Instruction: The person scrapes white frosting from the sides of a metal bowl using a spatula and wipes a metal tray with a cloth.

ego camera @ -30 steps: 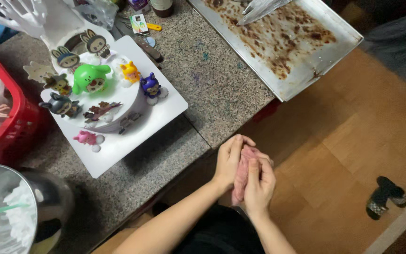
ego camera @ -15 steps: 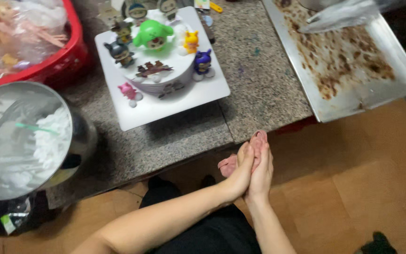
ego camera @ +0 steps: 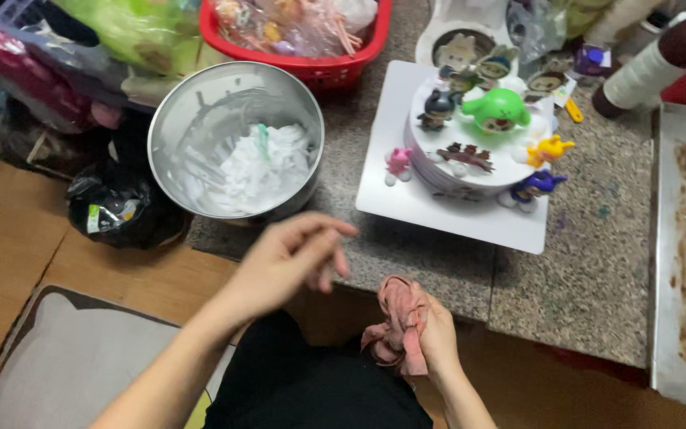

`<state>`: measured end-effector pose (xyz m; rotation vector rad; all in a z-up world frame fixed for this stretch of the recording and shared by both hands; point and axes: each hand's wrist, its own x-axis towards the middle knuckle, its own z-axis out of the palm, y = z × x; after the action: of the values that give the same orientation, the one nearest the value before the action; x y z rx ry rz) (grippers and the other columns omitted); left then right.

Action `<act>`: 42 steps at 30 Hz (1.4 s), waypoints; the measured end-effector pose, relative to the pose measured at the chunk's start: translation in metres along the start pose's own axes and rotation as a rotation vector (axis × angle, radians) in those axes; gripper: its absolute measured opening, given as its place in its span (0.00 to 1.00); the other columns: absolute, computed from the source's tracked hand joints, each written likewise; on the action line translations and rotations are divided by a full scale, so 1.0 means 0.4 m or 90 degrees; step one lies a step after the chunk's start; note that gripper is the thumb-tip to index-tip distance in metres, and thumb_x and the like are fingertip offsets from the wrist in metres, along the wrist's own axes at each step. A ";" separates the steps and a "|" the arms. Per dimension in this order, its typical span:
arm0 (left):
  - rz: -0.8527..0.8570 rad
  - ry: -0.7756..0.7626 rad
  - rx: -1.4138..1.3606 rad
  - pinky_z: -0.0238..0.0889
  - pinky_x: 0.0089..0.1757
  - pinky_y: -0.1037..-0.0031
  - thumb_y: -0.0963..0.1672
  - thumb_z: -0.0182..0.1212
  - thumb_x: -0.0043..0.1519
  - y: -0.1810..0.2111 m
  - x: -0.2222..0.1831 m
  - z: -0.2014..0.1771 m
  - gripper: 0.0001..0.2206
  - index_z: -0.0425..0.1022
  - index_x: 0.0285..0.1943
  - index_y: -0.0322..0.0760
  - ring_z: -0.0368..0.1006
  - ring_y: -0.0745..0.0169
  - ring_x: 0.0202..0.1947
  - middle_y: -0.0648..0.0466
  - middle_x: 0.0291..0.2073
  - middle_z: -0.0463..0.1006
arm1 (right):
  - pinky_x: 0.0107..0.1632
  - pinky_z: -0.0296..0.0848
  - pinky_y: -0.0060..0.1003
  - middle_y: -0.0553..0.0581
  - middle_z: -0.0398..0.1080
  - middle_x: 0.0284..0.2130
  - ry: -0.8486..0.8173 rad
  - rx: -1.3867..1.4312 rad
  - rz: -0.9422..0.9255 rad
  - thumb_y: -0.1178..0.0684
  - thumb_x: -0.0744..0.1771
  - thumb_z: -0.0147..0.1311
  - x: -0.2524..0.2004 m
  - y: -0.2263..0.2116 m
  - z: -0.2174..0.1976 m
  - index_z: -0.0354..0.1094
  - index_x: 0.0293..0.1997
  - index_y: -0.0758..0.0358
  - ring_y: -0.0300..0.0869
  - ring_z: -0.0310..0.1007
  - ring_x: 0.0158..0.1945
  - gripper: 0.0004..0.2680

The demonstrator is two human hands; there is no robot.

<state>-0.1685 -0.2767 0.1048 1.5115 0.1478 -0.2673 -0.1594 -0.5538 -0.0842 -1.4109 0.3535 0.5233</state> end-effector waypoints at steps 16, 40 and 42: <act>0.426 0.344 0.646 0.63 0.47 0.53 0.43 0.62 0.63 -0.044 0.336 -0.748 0.13 0.77 0.52 0.28 0.70 0.34 0.47 0.39 0.46 0.77 | 0.22 0.55 0.26 0.48 0.65 0.18 0.295 -0.167 -0.236 0.48 0.72 0.55 -0.048 -0.161 0.373 0.70 0.29 0.65 0.29 0.58 0.19 0.13; 0.601 -0.371 0.536 0.65 0.50 0.59 0.36 0.61 0.60 0.017 0.592 -0.747 0.10 0.81 0.49 0.34 0.70 0.43 0.46 0.48 0.45 0.80 | 0.44 0.75 0.37 0.59 0.74 0.40 0.275 0.158 -0.153 0.51 0.70 0.51 0.035 -0.368 0.647 0.71 0.45 0.74 0.41 0.75 0.41 0.11; 0.615 -0.384 0.527 0.65 0.49 0.59 0.36 0.61 0.59 0.009 0.604 -0.752 0.11 0.81 0.49 0.33 0.70 0.43 0.46 0.47 0.44 0.80 | 0.40 0.75 0.36 0.59 0.76 0.37 0.266 0.072 -0.168 0.48 0.70 0.52 0.088 -0.399 0.699 0.71 0.42 0.74 0.39 0.75 0.37 0.13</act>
<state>0.0856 0.0032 0.0279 2.0368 -1.2820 0.0302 -0.0637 -0.2851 0.0690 -1.4260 0.5126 -0.0126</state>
